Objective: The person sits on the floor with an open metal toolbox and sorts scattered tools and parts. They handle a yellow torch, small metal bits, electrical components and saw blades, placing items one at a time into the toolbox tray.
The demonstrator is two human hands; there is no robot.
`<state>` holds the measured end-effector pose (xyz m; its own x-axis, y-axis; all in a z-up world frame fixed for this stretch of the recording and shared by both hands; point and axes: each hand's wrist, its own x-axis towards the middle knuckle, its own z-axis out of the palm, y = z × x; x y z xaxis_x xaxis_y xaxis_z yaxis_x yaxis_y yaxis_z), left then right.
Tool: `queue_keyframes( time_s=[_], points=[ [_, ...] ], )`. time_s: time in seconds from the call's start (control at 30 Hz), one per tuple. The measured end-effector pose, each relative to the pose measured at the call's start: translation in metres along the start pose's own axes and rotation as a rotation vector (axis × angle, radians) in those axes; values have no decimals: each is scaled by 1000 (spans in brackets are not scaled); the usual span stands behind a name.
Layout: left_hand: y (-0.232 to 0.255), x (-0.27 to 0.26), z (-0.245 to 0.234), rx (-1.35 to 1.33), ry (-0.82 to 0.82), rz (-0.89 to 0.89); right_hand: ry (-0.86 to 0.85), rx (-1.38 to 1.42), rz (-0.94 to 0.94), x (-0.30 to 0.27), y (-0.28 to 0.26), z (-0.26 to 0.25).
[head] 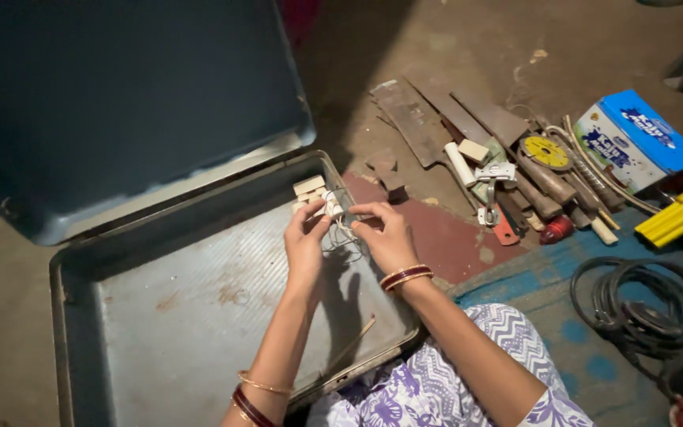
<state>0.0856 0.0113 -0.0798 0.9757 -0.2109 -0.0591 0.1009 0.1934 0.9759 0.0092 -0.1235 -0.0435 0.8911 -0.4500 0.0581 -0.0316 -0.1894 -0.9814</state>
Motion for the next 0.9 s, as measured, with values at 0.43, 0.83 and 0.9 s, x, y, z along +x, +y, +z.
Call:
queue_keyframes(
  time_s=[0.43, 0.83, 0.9],
  points=[
    [-5, 3, 164, -386, -214, -191, 164, 309, 76, 39, 28, -125],
    [-57, 11, 252, -410, -282, -361, 322, 369, 117, 59, 94, -241],
    [-68, 13, 261, -401, -284, -379, 339, 356, 123, 63, 105, -255]
  ],
)
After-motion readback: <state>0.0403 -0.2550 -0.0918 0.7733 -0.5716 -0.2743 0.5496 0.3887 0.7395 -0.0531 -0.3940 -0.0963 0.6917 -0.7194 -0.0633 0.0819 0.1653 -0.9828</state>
